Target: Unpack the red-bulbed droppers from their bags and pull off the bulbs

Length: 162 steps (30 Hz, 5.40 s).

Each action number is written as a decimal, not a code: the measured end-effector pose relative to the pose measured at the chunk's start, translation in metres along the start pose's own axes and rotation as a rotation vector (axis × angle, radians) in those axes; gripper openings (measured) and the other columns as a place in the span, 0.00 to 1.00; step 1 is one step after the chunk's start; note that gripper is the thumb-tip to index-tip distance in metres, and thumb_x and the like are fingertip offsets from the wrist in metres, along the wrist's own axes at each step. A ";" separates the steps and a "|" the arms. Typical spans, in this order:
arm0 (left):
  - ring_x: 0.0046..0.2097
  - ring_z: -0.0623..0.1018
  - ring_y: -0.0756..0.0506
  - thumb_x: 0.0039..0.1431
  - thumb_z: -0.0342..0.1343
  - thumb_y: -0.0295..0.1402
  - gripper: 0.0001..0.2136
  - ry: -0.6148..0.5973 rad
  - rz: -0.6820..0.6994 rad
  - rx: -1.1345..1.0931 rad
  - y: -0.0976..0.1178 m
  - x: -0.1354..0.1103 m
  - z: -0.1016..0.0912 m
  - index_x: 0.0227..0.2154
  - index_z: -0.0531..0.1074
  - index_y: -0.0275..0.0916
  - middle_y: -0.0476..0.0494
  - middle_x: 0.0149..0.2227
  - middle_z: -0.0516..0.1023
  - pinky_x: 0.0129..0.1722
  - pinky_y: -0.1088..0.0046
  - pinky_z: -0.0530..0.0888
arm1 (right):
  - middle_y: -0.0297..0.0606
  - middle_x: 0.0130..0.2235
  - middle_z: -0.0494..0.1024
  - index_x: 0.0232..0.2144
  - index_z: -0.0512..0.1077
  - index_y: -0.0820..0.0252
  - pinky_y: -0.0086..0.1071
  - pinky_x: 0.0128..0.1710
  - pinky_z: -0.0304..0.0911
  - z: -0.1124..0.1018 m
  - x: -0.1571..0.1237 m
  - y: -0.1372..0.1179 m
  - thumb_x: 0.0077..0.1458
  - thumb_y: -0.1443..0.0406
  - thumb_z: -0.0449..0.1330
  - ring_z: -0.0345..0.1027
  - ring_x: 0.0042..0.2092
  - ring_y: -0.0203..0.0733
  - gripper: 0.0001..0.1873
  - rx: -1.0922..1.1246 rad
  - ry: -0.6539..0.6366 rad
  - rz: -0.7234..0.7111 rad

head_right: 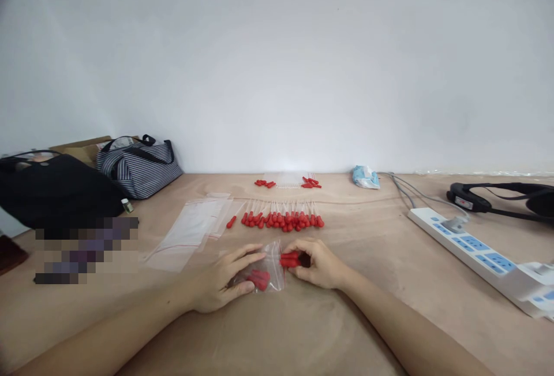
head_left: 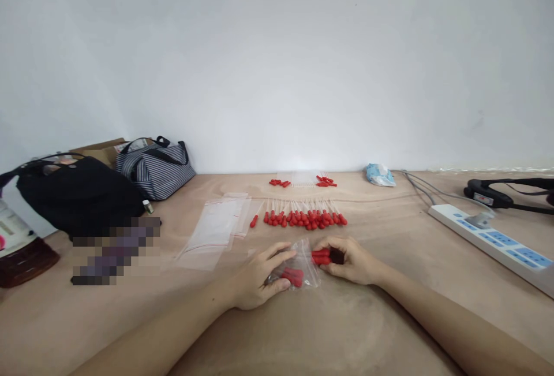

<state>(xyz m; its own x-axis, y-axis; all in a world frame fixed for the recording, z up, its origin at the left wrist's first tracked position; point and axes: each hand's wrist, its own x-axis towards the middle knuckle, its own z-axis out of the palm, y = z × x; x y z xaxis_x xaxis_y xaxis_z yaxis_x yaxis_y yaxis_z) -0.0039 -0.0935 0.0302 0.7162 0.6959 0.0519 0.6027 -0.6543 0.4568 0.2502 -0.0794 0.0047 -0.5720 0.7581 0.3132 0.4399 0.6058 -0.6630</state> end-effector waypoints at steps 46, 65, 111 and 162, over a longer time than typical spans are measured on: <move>0.56 0.62 0.45 0.58 0.46 0.35 0.18 -0.030 0.192 0.013 0.002 0.004 -0.005 0.52 0.60 0.48 0.49 0.55 0.62 0.56 0.60 0.57 | 0.40 0.29 0.77 0.26 0.75 0.60 0.30 0.27 0.59 -0.032 0.003 0.062 0.48 0.55 0.50 0.70 0.28 0.42 0.19 -0.257 0.717 0.602; 0.50 0.68 0.45 0.51 0.48 0.26 0.18 0.119 0.074 -0.079 -0.008 0.002 -0.002 0.46 0.66 0.41 0.46 0.48 0.71 0.51 0.65 0.65 | 0.32 0.21 0.68 0.21 0.71 0.58 0.34 0.34 0.54 -0.001 0.002 0.004 0.47 0.59 0.58 0.60 0.27 0.35 0.09 -0.193 0.195 0.019; 0.61 0.48 0.40 0.55 0.47 0.45 0.26 -0.143 0.084 0.085 -0.010 0.003 -0.008 0.57 0.49 0.50 0.48 0.61 0.48 0.58 0.54 0.48 | 0.33 0.27 0.71 0.24 0.69 0.61 0.28 0.29 0.61 -0.059 -0.010 0.020 0.39 0.62 0.62 0.65 0.29 0.33 0.08 0.276 0.160 0.138; 0.26 0.71 0.47 0.41 0.55 0.37 0.11 0.690 -0.826 -0.037 -0.123 -0.018 -0.079 0.24 0.59 0.40 0.50 0.23 0.69 0.26 0.74 0.64 | 0.39 0.29 0.71 0.25 0.67 0.59 0.37 0.38 0.53 -0.018 0.010 0.048 0.54 0.60 0.48 0.62 0.34 0.41 0.13 -0.493 0.897 0.164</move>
<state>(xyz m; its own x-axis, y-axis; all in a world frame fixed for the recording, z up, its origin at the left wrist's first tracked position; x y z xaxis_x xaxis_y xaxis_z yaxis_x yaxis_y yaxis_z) -0.1193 -0.0021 0.0434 -0.2671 0.9428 0.1996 0.7899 0.0955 0.6057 0.2778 -0.0380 -0.0116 0.1574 0.6191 0.7694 0.8162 0.3571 -0.4543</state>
